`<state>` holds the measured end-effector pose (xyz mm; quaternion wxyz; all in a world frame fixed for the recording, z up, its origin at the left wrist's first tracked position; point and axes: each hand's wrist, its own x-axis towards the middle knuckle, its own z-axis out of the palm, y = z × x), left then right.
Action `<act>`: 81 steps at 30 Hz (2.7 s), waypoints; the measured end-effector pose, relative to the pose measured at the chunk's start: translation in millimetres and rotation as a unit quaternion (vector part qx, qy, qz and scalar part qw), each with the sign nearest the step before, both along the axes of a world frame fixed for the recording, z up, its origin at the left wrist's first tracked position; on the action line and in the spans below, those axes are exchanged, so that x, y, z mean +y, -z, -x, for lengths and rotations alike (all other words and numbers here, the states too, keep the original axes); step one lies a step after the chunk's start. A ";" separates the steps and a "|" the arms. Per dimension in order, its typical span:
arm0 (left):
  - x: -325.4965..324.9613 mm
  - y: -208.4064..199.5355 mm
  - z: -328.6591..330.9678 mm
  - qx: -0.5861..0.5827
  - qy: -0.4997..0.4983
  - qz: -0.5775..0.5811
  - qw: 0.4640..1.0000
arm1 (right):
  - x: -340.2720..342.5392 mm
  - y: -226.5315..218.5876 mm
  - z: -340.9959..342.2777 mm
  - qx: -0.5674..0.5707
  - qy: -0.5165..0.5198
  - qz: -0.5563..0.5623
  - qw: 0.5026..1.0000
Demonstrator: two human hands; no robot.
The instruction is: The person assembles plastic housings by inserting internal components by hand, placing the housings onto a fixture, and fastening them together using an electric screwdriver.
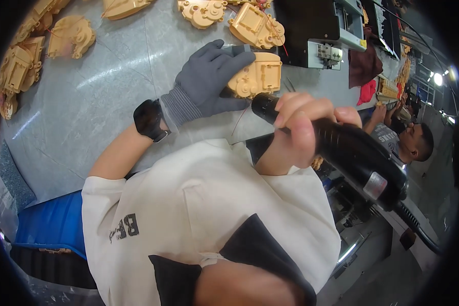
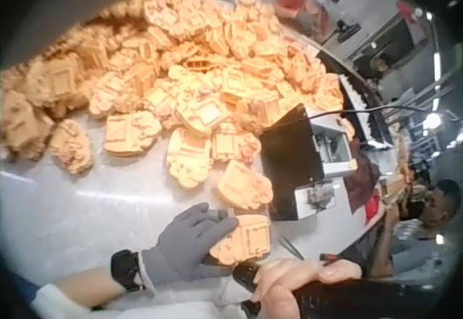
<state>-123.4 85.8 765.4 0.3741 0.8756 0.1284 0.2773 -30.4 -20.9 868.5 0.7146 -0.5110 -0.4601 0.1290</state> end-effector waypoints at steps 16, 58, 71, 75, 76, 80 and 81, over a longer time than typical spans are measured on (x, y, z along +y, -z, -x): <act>-0.5 1.8 -2.3 -0.020 -0.008 -0.019 1.000 | -0.2 2.2 0.0 0.000 -0.013 0.033 0.999; 2.3 -14.6 -1.4 0.009 -0.043 0.020 0.999 | 19.5 -11.7 -35.2 0.024 -0.047 -0.100 0.994; 6.3 -6.1 5.0 -0.023 -0.033 0.031 0.999 | 67.0 -2.9 -35.2 -0.018 0.013 0.014 1.000; 7.6 -5.3 5.0 -0.024 -0.040 0.030 0.998 | 71.7 -1.0 -36.8 -0.009 0.009 0.013 1.000; 8.5 -5.5 4.3 -0.025 -0.041 0.030 0.998 | 72.3 -0.2 -37.6 -0.019 0.009 0.019 1.000; 9.0 -6.3 3.5 -0.030 -0.029 0.044 0.998 | 76.0 1.6 -33.2 0.019 0.011 -0.011 1.000; 9.3 -7.0 3.2 -0.038 -0.026 0.044 0.998 | 76.9 3.0 -33.3 0.004 0.011 -0.014 1.000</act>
